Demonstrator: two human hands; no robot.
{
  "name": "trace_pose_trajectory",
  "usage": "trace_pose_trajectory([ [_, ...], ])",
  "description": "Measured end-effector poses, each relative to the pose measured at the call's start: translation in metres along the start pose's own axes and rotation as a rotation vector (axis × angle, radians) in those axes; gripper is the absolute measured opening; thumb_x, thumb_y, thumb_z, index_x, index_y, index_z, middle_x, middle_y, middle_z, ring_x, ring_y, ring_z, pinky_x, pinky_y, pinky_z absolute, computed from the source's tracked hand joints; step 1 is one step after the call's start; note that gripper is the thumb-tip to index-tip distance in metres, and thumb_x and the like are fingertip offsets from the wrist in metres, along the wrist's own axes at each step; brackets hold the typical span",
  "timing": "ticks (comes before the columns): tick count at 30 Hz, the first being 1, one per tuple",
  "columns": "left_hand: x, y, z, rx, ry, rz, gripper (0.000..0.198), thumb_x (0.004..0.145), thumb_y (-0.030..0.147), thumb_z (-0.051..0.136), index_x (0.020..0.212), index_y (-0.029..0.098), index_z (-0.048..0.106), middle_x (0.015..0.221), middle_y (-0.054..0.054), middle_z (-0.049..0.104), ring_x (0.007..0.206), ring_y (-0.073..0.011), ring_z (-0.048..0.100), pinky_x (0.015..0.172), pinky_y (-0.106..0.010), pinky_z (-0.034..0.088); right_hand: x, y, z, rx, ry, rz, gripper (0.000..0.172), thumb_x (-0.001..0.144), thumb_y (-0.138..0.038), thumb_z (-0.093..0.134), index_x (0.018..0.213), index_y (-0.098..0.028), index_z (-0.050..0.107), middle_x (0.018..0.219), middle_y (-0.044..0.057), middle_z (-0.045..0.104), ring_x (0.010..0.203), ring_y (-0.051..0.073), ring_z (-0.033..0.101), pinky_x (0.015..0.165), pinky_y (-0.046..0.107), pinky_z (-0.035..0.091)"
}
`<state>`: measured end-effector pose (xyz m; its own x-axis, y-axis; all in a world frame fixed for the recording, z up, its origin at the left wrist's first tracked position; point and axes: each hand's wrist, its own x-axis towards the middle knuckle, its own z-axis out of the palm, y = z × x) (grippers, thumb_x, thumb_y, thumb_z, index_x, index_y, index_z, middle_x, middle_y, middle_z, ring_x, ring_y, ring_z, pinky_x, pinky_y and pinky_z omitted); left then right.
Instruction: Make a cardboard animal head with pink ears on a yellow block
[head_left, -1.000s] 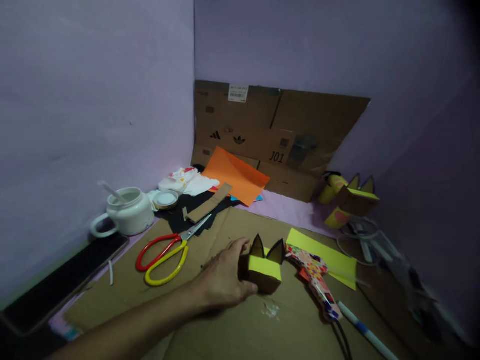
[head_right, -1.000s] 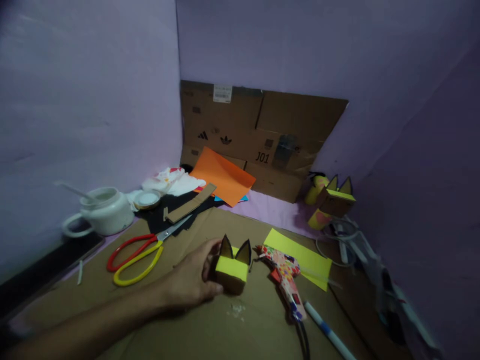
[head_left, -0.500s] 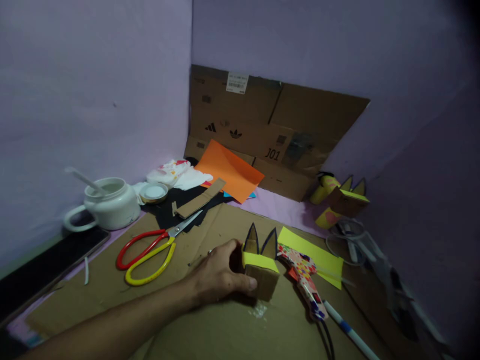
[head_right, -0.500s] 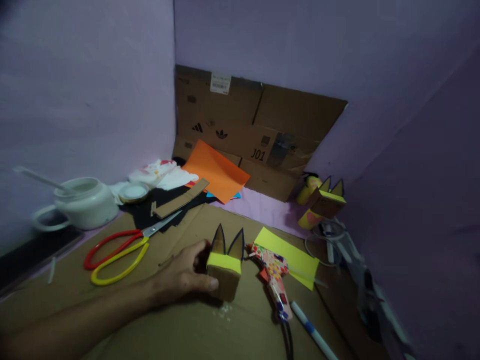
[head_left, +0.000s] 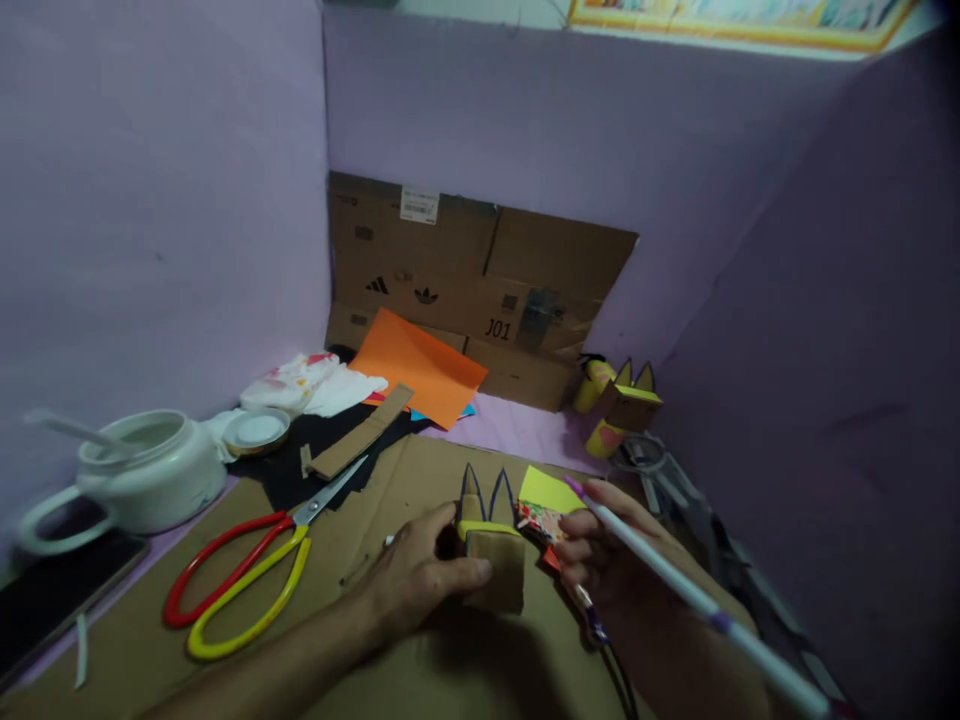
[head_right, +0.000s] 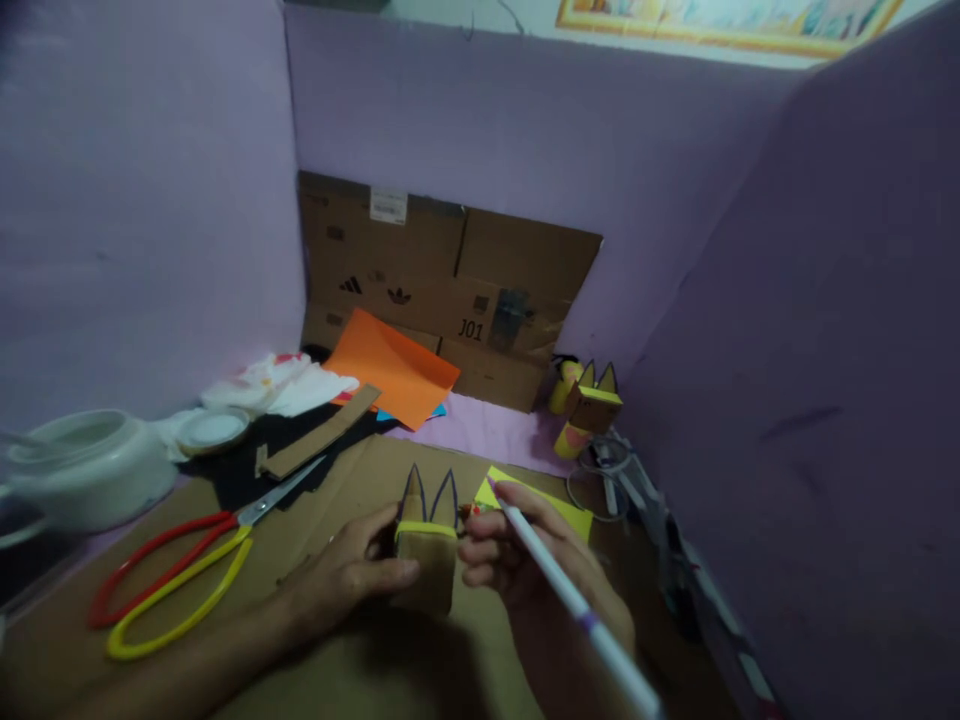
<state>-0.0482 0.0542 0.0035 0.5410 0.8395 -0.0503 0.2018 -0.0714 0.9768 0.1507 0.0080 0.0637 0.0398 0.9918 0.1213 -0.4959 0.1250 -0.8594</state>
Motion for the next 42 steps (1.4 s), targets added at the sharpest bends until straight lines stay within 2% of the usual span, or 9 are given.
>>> trace_pose_trajectory([
  [3, -0.004, 0.007, 0.003, -0.075, -0.001, 0.017, 0.045, 0.073, 0.038, 0.064, 0.113, 0.019, 0.059, 0.106, -0.005, 0.068, 0.101, -0.0282, 0.059, 0.086, -0.037, 0.046, -0.007, 0.01, -0.013, 0.016, 0.024, -0.008, 0.03, 0.072, -0.036, 0.076, 0.1, -0.026, 0.074, 0.09, 0.009, 0.077, 0.079, 0.025, 0.072, 0.068, 0.037, 0.058],
  [5, -0.008, 0.014, 0.006, -0.106, -0.054, 0.025, 0.041, 0.072, 0.038, 0.064, 0.109, 0.02, 0.061, 0.103, -0.004, 0.069, 0.098, -0.0274, 0.06, 0.084, -0.035, 0.047, -0.012, 0.021, -0.026, -0.022, 0.074, -0.001, 0.026, 0.076, -0.043, 0.073, 0.094, -0.024, 0.075, 0.074, 0.006, 0.075, 0.064, 0.019, 0.069, 0.057, 0.029, 0.055],
  [8, -0.015, 0.023, 0.01, -0.058, -0.112, 0.003, 0.036, 0.073, 0.039, 0.062, 0.104, 0.02, 0.064, 0.096, -0.003, 0.07, 0.091, -0.027, 0.061, 0.078, -0.034, 0.048, -0.013, 0.033, -0.035, -0.21, 0.224, -0.035, 0.031, 0.078, -0.047, 0.071, 0.084, -0.017, 0.075, 0.049, 0.0, 0.06, 0.043, 0.011, 0.053, 0.039, 0.02, 0.04],
  [12, -0.022, 0.027, 0.014, 0.039, -0.126, 0.019, 0.035, 0.073, 0.037, 0.061, 0.105, 0.023, 0.064, 0.095, -0.002, 0.07, 0.088, -0.027, 0.061, 0.076, -0.034, 0.048, -0.015, 0.04, -0.025, -0.36, 0.343, -0.189, 0.025, 0.076, -0.041, 0.074, 0.086, -0.02, 0.067, 0.054, -0.003, 0.058, 0.047, 0.01, 0.05, 0.042, 0.019, 0.038],
  [18, -0.03, 0.03, 0.016, 0.128, -0.104, 0.017, 0.031, 0.076, 0.034, 0.059, 0.105, 0.024, 0.062, 0.1, -0.002, 0.069, 0.088, -0.024, 0.06, 0.078, -0.031, 0.047, -0.02, 0.039, -0.021, -0.526, 0.183, -0.176, 0.024, 0.088, -0.045, 0.059, 0.087, -0.022, 0.066, 0.065, 0.0, 0.062, 0.053, 0.011, 0.052, 0.041, 0.019, 0.035],
  [25, -0.037, 0.038, 0.022, 0.308, -0.066, 0.065, 0.029, 0.076, 0.034, 0.059, 0.101, 0.02, 0.059, 0.099, -0.005, 0.066, 0.088, -0.0234, 0.058, 0.078, -0.031, 0.047, -0.027, 0.043, -0.028, -0.7, 0.188, -0.292, 0.011, 0.089, -0.036, 0.06, 0.091, -0.026, 0.065, 0.068, -0.001, 0.064, 0.058, 0.012, 0.055, 0.047, 0.019, 0.039],
  [30, -0.039, 0.042, 0.023, 0.285, -0.08, 0.083, 0.032, 0.077, 0.035, 0.059, 0.104, 0.019, 0.06, 0.103, -0.006, 0.066, 0.091, -0.0244, 0.058, 0.081, -0.032, 0.046, -0.029, 0.043, -0.027, -0.705, 0.147, -0.402, 0.011, 0.09, -0.035, 0.06, 0.093, -0.028, 0.067, 0.076, 0.0, 0.068, 0.063, 0.013, 0.06, 0.052, 0.021, 0.045],
  [37, -0.038, 0.038, 0.021, 0.193, -0.079, 0.102, 0.039, 0.08, 0.038, 0.057, 0.114, 0.019, 0.059, 0.111, -0.007, 0.066, 0.099, -0.0277, 0.057, 0.088, -0.037, 0.045, -0.03, 0.04, -0.026, -0.804, 0.051, -0.542, 0.014, 0.091, -0.025, 0.058, 0.099, -0.028, 0.068, 0.079, 0.002, 0.07, 0.058, 0.013, 0.061, 0.044, 0.019, 0.044],
  [42, -0.038, 0.037, 0.022, 0.179, -0.076, 0.118, 0.043, 0.079, 0.037, 0.057, 0.118, 0.019, 0.058, 0.112, -0.007, 0.066, 0.101, -0.0285, 0.057, 0.089, -0.038, 0.044, -0.027, 0.04, -0.024, -0.841, 0.021, -0.579, 0.021, 0.09, -0.019, 0.057, 0.103, -0.031, 0.067, 0.086, 0.0, 0.071, 0.066, 0.013, 0.064, 0.055, 0.022, 0.051],
])
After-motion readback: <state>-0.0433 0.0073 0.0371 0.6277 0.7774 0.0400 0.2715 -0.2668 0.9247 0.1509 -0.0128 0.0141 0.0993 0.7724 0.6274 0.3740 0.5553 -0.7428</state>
